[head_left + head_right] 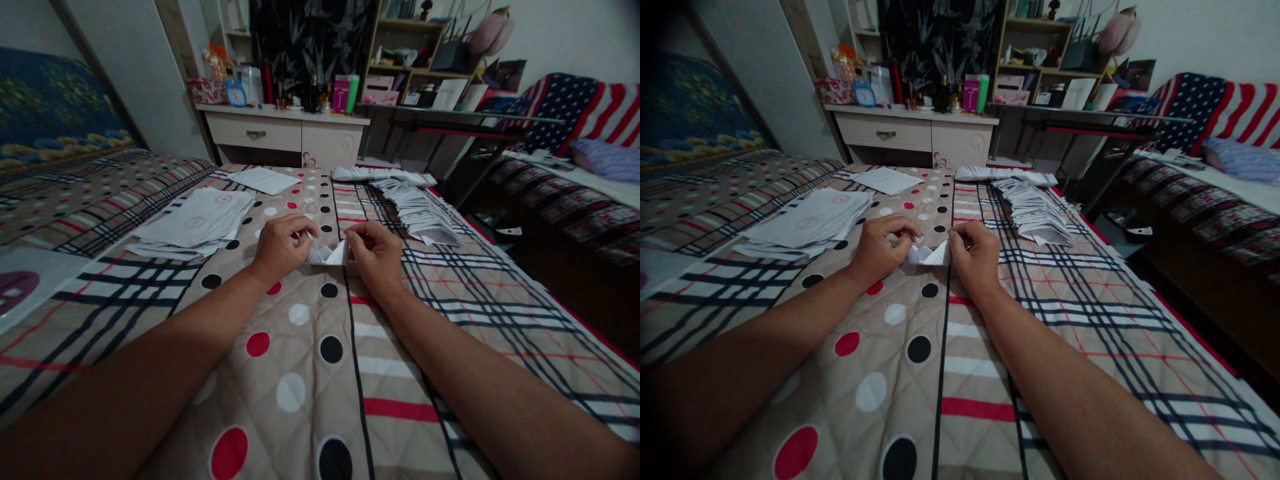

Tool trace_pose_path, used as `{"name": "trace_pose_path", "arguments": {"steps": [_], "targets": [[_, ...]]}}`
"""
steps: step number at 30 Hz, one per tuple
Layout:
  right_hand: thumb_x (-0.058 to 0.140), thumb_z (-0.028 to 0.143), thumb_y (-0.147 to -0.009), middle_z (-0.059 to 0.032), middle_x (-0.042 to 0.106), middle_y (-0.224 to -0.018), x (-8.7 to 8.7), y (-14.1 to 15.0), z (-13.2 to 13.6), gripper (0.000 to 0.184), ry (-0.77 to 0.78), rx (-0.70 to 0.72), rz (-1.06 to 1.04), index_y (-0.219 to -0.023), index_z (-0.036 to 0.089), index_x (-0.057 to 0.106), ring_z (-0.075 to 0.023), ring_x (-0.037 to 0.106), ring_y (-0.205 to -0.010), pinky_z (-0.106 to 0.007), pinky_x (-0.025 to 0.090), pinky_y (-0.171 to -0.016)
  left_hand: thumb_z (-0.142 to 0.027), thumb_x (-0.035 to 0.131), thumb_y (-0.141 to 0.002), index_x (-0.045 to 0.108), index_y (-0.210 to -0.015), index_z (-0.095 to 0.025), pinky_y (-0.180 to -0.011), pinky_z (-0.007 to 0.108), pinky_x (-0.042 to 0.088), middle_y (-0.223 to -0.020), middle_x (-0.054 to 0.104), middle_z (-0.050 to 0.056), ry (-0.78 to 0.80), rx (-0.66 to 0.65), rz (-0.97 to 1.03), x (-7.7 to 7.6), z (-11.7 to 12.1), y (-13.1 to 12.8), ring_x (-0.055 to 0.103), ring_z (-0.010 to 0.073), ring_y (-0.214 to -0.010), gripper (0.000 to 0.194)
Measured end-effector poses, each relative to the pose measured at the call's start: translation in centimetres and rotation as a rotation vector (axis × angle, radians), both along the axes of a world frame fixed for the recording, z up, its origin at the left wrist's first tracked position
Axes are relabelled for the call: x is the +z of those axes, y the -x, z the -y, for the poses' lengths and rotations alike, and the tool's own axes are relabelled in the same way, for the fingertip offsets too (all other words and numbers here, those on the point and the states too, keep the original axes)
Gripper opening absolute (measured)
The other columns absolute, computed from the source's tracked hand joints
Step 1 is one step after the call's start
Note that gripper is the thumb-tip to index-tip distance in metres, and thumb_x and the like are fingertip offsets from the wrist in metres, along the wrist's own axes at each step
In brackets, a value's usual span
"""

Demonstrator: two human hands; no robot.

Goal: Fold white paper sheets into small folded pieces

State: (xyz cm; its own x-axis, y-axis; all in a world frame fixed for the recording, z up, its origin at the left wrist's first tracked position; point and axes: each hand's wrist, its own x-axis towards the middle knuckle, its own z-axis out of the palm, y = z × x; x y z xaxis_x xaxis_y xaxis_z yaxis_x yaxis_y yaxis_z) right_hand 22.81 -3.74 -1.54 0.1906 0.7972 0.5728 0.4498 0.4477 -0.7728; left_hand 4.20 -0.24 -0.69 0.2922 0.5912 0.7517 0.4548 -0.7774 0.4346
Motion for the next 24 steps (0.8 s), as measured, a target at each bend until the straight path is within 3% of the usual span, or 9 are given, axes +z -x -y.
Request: {"name": "trace_pose_path", "arguments": {"steps": [4,12,19,24], "targets": [[0.062,0.029,-0.080,-0.0030,0.063,-0.073,0.1,-0.1,0.2,0.011,0.062,0.020,0.003,-0.075,0.020,0.064,-0.0146,0.053,-0.062,-0.025,0.038,-0.053,-0.001,0.045,-0.066,0.061,-0.060,-0.017,-0.070,0.028,0.049,-0.076,0.070,0.003,-0.046,-0.123,-0.108,-0.3,-0.1,0.3,0.064,0.0156,-0.072,0.024],[0.069,0.029,-0.075,0.0004,0.059,-0.060,0.6,0.1,0.7,0.016,0.191,0.213,0.043,-0.065,0.018,0.064,-0.0122,0.049,-0.056,-0.025,0.036,-0.053,-0.002,0.045,-0.067,0.061,-0.062,-0.017,-0.068,0.028,0.048,-0.073,0.069,0.004,-0.059,-0.108,-0.174,-0.2,0.0,0.5,0.063,0.0159,-0.070,0.023],[0.072,0.029,-0.075,-0.0022,0.066,-0.071,0.0,-0.6,0.1,0.012,0.034,0.090,0.003,-0.072,0.019,0.067,-0.0158,0.057,-0.066,-0.028,0.044,-0.063,-0.005,0.047,-0.070,0.062,-0.067,-0.018,-0.070,0.030,0.050,-0.074,0.068,0.004,-0.076,-0.129,-0.166,-0.1,0.3,0.6,0.063,0.0170,-0.071,0.020],[0.071,0.029,-0.078,-0.0016,0.064,-0.073,0.1,-1.4,-0.1,0.011,-0.107,-0.038,0.016,-0.074,0.020,0.066,-0.0153,0.056,-0.066,-0.028,0.045,-0.064,-0.024,0.065,-0.080,0.064,-0.084,-0.018,-0.083,0.035,0.050,-0.089,0.069,0.006,-0.131,-0.196,-0.230,0.1,0.6,0.6,0.064,0.0203,-0.086,0.008]]}}
